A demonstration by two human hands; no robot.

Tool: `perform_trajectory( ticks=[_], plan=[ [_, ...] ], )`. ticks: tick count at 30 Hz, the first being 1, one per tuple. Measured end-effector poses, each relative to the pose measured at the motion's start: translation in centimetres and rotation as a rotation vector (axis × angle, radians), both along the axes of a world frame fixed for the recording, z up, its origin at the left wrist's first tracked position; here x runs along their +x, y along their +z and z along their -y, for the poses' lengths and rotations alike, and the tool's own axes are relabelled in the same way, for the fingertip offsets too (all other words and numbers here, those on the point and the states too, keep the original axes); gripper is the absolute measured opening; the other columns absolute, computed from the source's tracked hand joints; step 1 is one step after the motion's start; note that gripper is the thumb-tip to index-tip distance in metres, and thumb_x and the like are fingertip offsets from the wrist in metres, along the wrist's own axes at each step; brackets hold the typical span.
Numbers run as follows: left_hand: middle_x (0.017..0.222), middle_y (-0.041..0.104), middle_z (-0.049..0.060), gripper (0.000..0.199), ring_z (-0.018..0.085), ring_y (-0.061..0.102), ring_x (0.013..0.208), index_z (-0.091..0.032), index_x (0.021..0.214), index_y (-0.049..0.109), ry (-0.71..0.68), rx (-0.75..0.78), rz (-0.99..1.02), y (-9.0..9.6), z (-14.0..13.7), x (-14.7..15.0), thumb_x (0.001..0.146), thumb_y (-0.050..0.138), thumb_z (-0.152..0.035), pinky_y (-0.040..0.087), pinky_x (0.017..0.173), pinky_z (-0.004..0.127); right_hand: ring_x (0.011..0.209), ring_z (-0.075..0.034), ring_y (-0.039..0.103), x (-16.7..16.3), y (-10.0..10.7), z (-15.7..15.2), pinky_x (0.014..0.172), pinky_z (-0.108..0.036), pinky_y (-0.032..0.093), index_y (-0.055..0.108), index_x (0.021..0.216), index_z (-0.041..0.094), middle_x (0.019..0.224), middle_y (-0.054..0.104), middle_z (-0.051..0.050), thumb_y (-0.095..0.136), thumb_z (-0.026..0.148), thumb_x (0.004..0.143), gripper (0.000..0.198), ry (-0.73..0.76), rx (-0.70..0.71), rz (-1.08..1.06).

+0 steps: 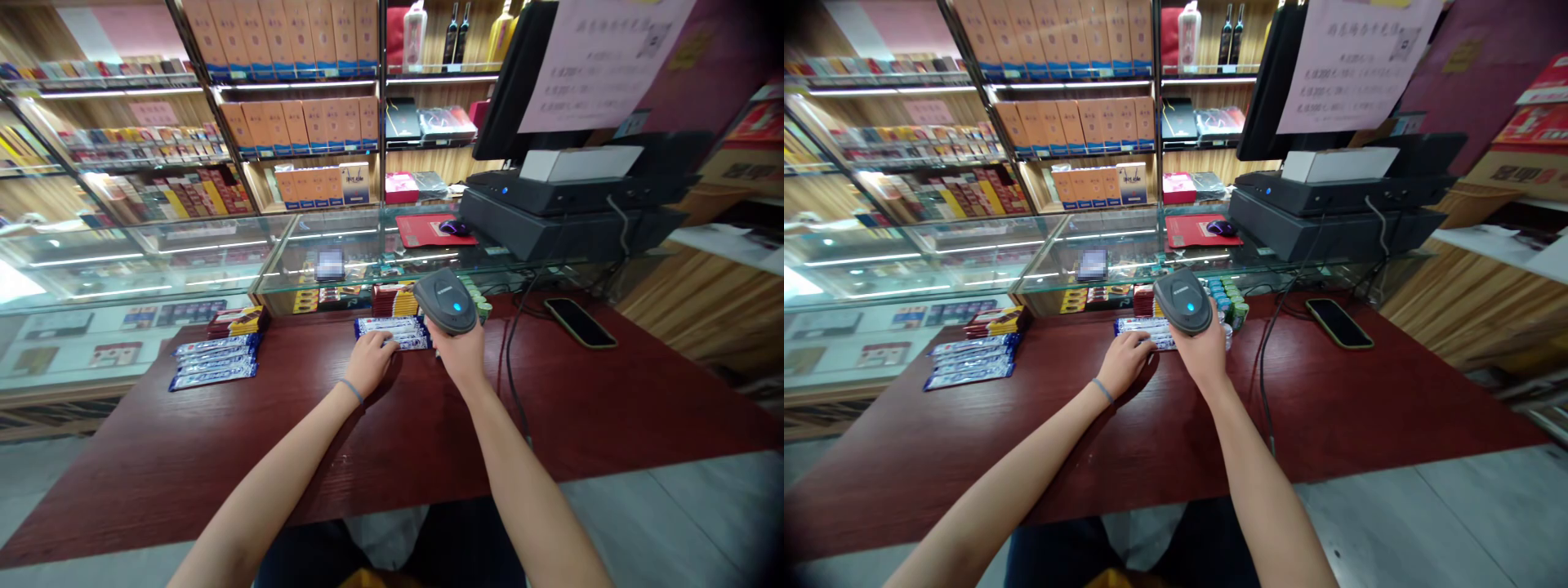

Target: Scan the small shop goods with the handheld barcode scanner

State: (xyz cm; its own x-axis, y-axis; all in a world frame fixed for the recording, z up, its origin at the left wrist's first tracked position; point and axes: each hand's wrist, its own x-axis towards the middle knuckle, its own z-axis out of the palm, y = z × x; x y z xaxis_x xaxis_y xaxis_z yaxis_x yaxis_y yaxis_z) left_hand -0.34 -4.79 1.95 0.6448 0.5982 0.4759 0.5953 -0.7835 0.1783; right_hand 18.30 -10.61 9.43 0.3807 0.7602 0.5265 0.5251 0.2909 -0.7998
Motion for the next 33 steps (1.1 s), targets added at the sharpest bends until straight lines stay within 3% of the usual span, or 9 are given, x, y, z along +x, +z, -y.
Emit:
perform_trajectory(
  ticks=[3,9,16,22,27,33],
  plan=[
    [0.122,0.065,0.011,0.025,0.026,0.057,0.112,-0.024,0.111,0.071,0.0,0.007,0.008,-0.1,0.0,0.0,0.099,0.05,-0.021,0.048,0.097,0.043,0.08,-0.026,0.072,-0.2,0.2,-0.1,0.062,-0.035,0.059,0.058,0.117,0.023,0.087,0.074,-0.007,0.072,0.041,0.078,0.045,-0.054,0.022,-0.075],
    [0.123,0.065,0.012,0.025,0.027,0.058,0.112,-0.023,0.113,0.071,-0.004,0.008,0.025,-0.2,0.0,-0.1,0.1,0.049,-0.022,0.048,0.097,0.045,0.08,-0.025,0.072,-0.4,0.4,0.0,0.064,-0.035,0.059,0.06,0.113,0.023,0.089,0.075,-0.008,0.073,0.039,0.077,0.042,-0.043,0.015,-0.082],
    [0.122,0.066,0.011,0.027,0.027,0.06,0.112,-0.023,0.116,0.07,0.04,-0.029,0.066,1.1,0.4,-2.5,0.099,0.05,-0.02,0.049,0.098,0.044,0.099,-0.029,0.072,-1.3,-0.1,-0.3,0.085,-0.043,0.058,0.06,0.113,0.021,0.103,0.075,-0.011,0.072,0.04,0.076,0.043,-0.046,0.084,0.025],
    [0.122,0.067,0.011,0.027,0.027,0.059,0.114,-0.022,0.116,0.07,0.167,-0.003,0.06,2.1,0.9,-9.4,0.097,0.052,-0.019,0.048,0.099,0.044,0.102,-0.032,0.071,-3.4,-0.3,0.0,0.084,-0.043,0.057,0.06,0.107,0.022,0.089,0.074,-0.009,0.071,0.04,0.077,0.037,0.054,0.0,0.097],
    [0.122,0.066,0.01,0.028,0.026,0.059,0.115,-0.022,0.116,0.069,0.333,0.031,0.077,2.7,1.7,-16.5,0.095,0.051,-0.014,0.047,0.102,0.043,0.103,-0.032,0.072,-6.0,-0.4,0.8,0.082,-0.041,0.057,0.058,0.114,0.022,0.098,0.075,-0.011,0.068,0.042,0.08,0.04,0.14,-0.062,0.178],
    [0.124,0.065,0.012,0.027,0.027,0.058,0.115,-0.02,0.117,0.068,0.526,0.077,0.012,3.0,2.2,-25.5,0.098,0.049,-0.019,0.047,0.103,0.044,0.092,-0.034,0.075,-9.3,-0.9,1.6,0.066,-0.034,0.053,0.056,0.113,0.027,0.089,0.076,-0.006,0.066,0.041,0.08,0.037,0.231,-0.212,0.304]
  ],
)
